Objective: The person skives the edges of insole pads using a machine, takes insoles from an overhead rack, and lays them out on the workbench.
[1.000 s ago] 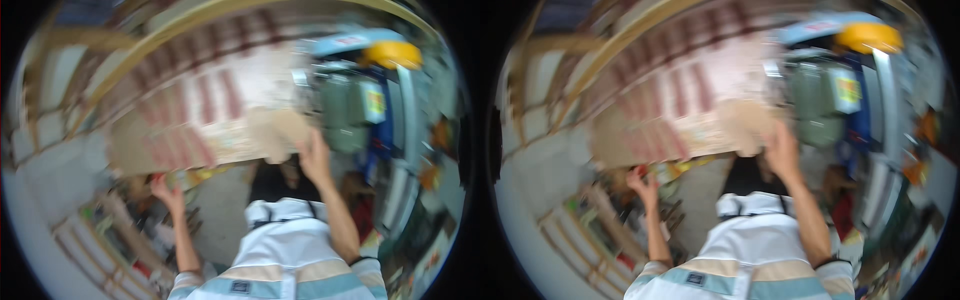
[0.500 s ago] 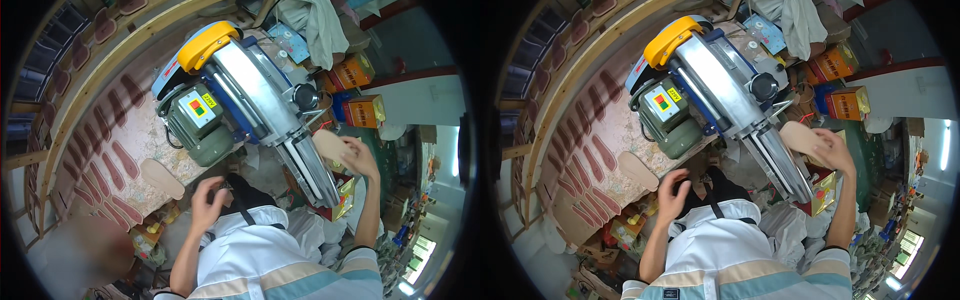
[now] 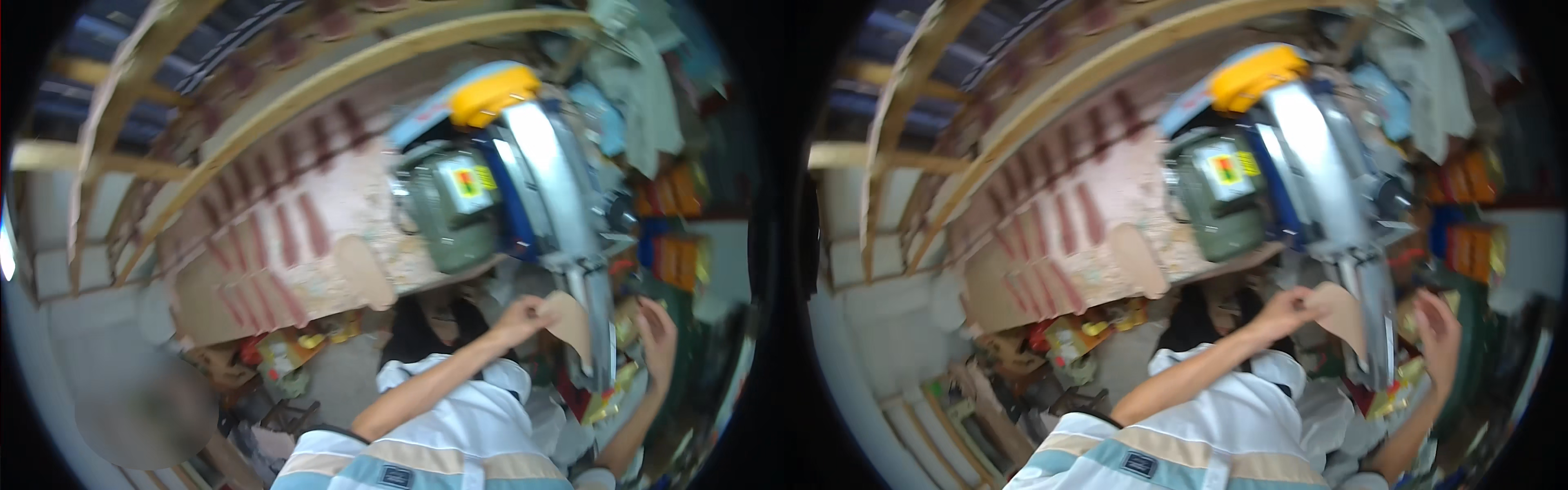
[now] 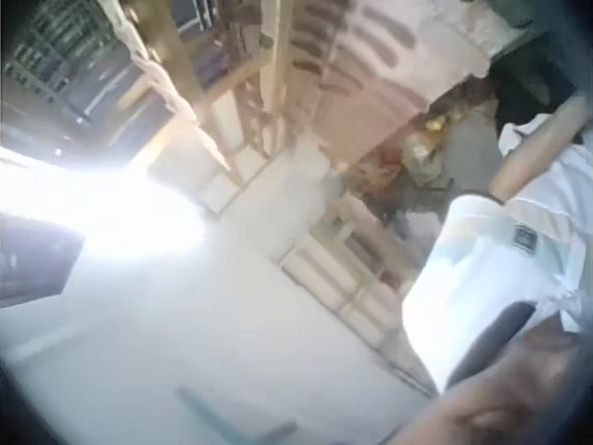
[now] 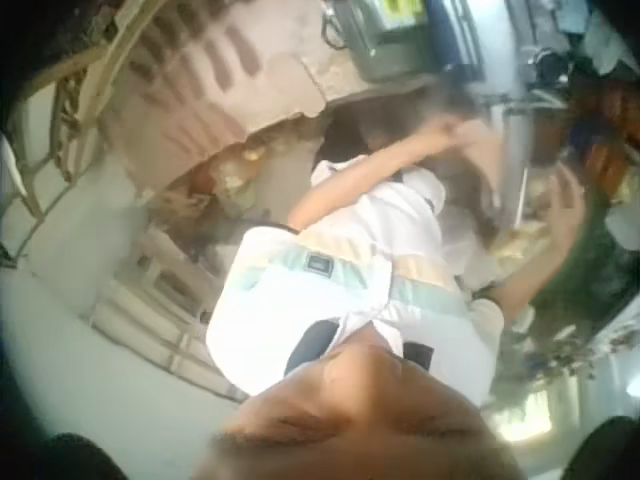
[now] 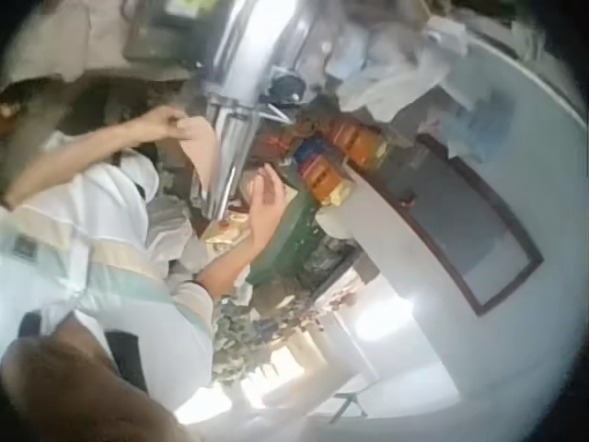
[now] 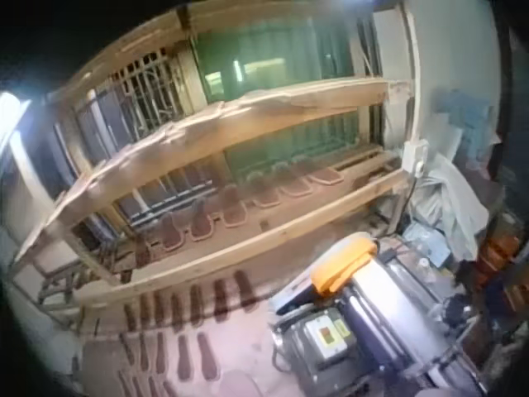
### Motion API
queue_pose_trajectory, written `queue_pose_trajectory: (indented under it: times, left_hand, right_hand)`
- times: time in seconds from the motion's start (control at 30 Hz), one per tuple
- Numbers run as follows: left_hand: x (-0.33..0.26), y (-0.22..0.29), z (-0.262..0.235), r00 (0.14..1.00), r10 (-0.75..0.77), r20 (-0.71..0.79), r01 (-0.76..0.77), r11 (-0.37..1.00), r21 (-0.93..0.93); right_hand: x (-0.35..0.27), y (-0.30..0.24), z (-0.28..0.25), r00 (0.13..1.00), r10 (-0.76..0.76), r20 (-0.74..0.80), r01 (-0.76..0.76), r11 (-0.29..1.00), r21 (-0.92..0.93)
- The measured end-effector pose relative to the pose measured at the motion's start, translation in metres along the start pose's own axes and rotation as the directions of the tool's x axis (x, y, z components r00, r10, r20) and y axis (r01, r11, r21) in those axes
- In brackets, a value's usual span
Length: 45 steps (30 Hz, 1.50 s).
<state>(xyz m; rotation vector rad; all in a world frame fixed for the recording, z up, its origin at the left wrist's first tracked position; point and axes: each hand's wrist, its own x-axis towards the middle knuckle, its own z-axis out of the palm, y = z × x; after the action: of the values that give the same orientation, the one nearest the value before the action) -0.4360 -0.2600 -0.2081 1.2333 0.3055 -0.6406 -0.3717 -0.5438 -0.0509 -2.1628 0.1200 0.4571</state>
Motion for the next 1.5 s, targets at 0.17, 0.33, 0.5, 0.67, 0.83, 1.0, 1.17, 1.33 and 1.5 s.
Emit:
queue_pose_trajectory:
  times: [0.17,0.33,0.5,0.67,0.83,1.0,1.17,1.33,1.5]
  left_hand:
    - [-0.03,-0.017,-0.04,0.986,0.166,-0.032,-0.167,0.986,-0.01]
    - [-0.149,0.032,-0.137,0.837,0.482,-0.26,-0.399,0.862,0.313]
    - [-0.26,0.029,-0.227,0.587,0.583,-0.561,-0.151,0.76,0.632]
    - [-0.29,-0.05,-0.295,0.407,0.849,-0.337,0.196,0.279,0.94]
    - [-0.279,-0.129,-0.334,0.489,0.838,-0.24,0.307,0.091,0.947]
    - [-0.27,-0.177,-0.328,0.61,0.702,-0.367,0.322,0.202,0.925]
    - [-0.248,-0.197,-0.331,0.595,0.586,-0.55,0.418,0.36,0.834]
    - [-0.242,-0.183,-0.318,0.599,0.494,-0.63,0.488,0.398,0.777]
    - [-0.257,-0.164,-0.279,0.607,0.424,-0.672,0.477,0.482,0.735]
  right_hand:
    - [-0.013,-0.023,0.016,0.998,-0.035,0.045,0.034,0.999,0.023]
    - [-0.018,-0.076,0.055,0.984,-0.107,0.14,0.106,0.994,0.009]
    - [-0.008,-0.125,0.16,0.853,-0.193,0.485,0.159,0.981,0.111]
    - [-0.016,-0.15,0.283,0.754,-0.162,0.637,0.124,0.987,0.104]
    - [-0.025,-0.149,0.354,0.659,-0.153,0.737,0.165,0.985,0.057]
    - [-0.019,-0.131,0.403,0.608,-0.136,0.782,0.187,0.982,0.025]
    - [0.009,-0.052,0.491,0.801,-0.125,0.585,0.187,0.981,-0.046]
    - [0.024,-0.053,0.559,0.905,-0.233,0.357,0.367,0.852,-0.374]
    - [0.025,-0.049,0.562,0.944,-0.177,0.279,0.285,0.864,-0.415]
